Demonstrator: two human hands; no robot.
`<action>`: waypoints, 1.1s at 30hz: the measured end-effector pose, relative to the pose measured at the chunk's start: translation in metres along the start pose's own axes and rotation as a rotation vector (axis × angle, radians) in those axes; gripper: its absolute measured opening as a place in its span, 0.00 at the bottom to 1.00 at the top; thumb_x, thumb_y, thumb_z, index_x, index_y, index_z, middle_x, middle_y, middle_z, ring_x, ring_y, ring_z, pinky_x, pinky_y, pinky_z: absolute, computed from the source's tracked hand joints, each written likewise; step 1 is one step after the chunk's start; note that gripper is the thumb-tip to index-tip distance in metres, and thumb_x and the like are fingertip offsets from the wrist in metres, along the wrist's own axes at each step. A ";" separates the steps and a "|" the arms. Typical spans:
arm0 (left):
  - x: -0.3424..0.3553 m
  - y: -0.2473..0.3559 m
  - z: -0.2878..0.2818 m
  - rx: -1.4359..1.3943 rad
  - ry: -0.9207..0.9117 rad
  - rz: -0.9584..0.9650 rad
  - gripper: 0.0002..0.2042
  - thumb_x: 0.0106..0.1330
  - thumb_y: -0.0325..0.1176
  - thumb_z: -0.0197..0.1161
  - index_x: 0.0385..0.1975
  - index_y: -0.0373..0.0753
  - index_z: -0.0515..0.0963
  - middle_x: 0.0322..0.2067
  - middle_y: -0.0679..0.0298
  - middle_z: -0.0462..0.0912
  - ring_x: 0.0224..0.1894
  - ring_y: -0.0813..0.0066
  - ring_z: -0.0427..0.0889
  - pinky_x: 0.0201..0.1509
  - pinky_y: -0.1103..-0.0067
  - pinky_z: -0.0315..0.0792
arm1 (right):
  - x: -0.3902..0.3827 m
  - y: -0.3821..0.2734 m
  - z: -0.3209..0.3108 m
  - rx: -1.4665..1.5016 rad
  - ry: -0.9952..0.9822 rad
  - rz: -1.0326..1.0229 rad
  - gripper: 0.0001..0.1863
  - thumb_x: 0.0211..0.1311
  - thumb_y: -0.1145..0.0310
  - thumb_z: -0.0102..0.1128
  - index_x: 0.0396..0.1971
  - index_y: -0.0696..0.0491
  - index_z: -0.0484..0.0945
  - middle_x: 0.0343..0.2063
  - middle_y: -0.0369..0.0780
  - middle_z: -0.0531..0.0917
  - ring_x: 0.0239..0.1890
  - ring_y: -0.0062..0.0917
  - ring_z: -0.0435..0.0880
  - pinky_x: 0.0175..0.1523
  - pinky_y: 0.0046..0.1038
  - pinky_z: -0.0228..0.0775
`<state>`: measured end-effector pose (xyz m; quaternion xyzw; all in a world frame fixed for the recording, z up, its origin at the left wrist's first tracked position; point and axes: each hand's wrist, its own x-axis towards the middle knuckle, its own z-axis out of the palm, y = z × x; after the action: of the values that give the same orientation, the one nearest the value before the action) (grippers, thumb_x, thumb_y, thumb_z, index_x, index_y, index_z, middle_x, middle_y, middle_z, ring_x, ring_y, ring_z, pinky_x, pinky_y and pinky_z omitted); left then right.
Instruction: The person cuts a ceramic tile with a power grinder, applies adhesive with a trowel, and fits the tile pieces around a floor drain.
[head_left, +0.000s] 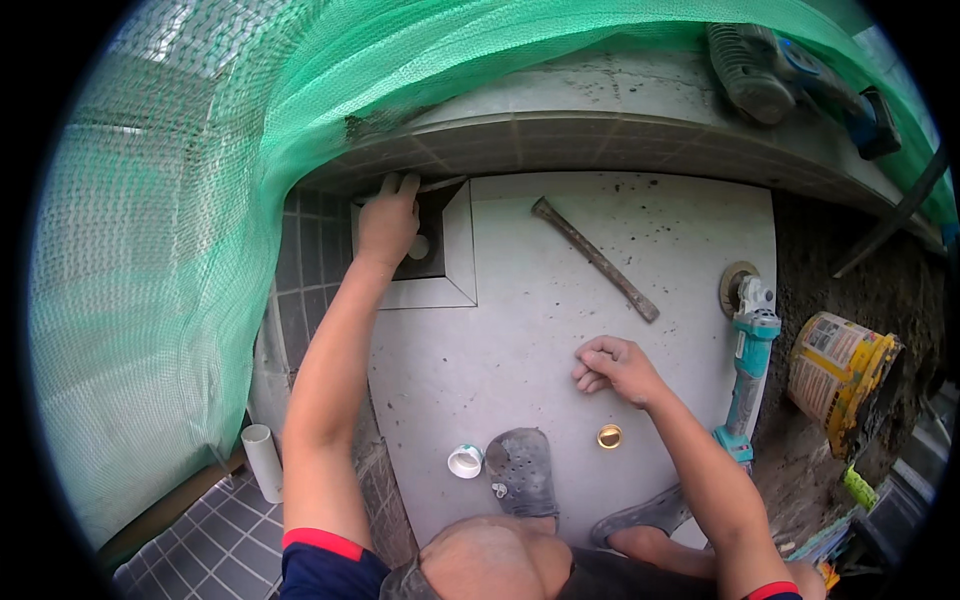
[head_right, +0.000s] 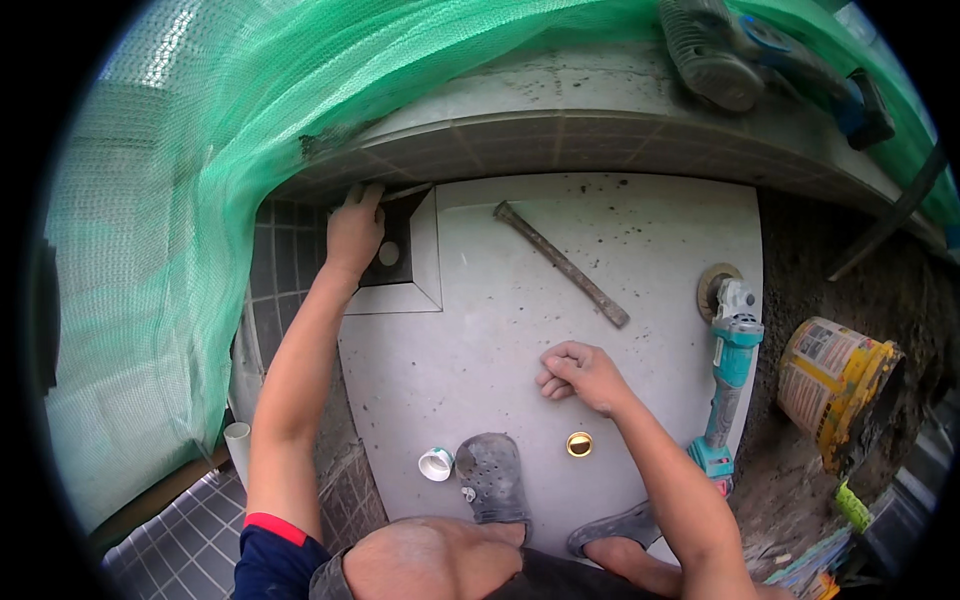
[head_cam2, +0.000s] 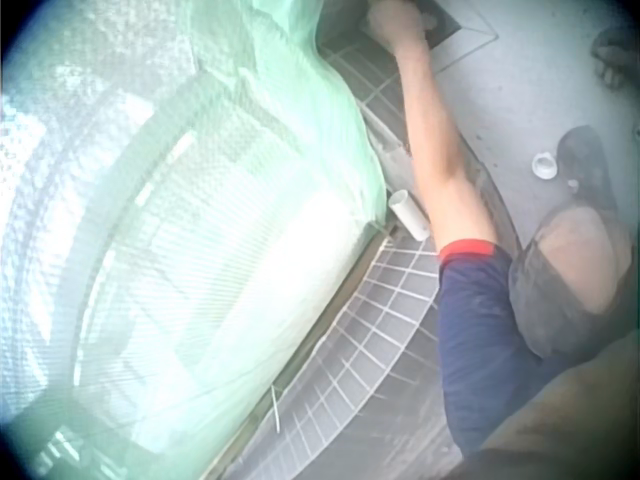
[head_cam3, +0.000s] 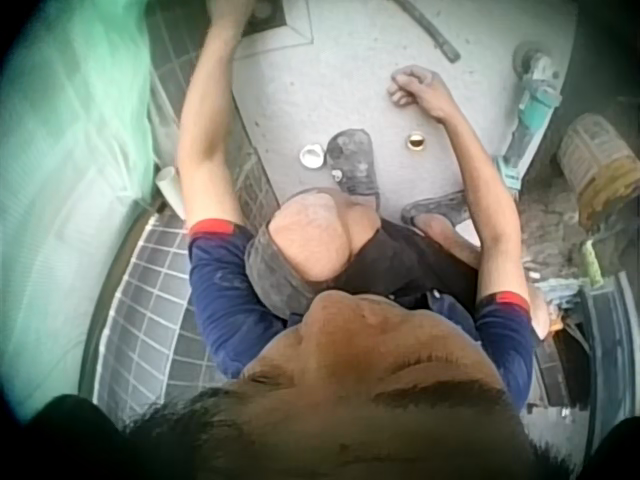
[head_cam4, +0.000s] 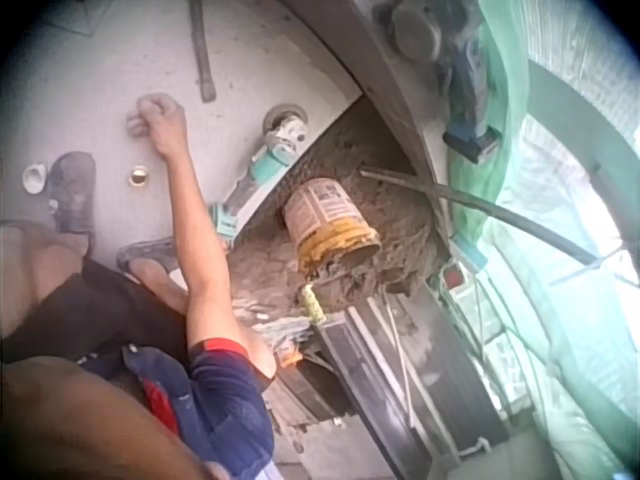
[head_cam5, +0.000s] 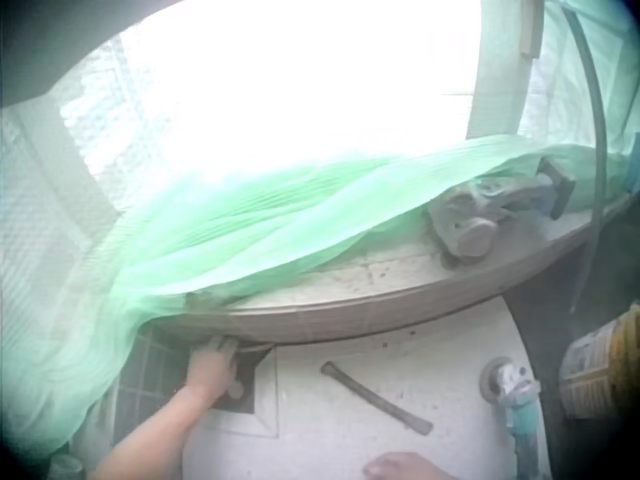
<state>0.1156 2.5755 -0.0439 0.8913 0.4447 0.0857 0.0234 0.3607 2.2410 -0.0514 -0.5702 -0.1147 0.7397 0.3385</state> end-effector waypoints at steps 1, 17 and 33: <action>-0.001 0.001 0.004 0.001 0.008 -0.020 0.18 0.57 0.24 0.59 0.50 0.39 0.76 0.46 0.49 0.80 0.37 0.46 0.83 0.37 0.59 0.79 | 0.000 -0.001 0.000 0.000 0.002 0.002 0.15 0.74 0.64 0.56 0.47 0.62 0.77 0.35 0.44 0.85 0.33 0.24 0.86 0.40 0.24 0.81; -0.018 -0.007 0.006 -0.002 0.203 0.163 0.14 0.56 0.20 0.59 0.43 0.37 0.76 0.43 0.53 0.79 0.36 0.49 0.82 0.36 0.63 0.79 | -0.047 -0.036 0.003 -0.323 -0.050 -0.103 0.14 0.70 0.64 0.59 0.45 0.60 0.78 0.35 0.40 0.85 0.34 0.21 0.85 0.44 0.25 0.78; -0.068 0.310 -0.137 -0.679 0.367 1.328 0.11 0.53 0.24 0.64 0.37 0.31 0.84 0.41 0.51 0.83 0.34 0.68 0.83 0.31 0.78 0.75 | -0.270 -0.088 -0.075 -0.348 -0.067 -0.146 0.43 0.70 0.46 0.58 0.71 0.62 0.55 0.59 0.52 0.75 0.62 0.32 0.74 0.64 0.33 0.68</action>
<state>0.2963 2.3298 0.1189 0.8868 -0.2377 0.3602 0.1655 0.4945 2.1200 0.1797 -0.5853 -0.2930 0.7009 0.2835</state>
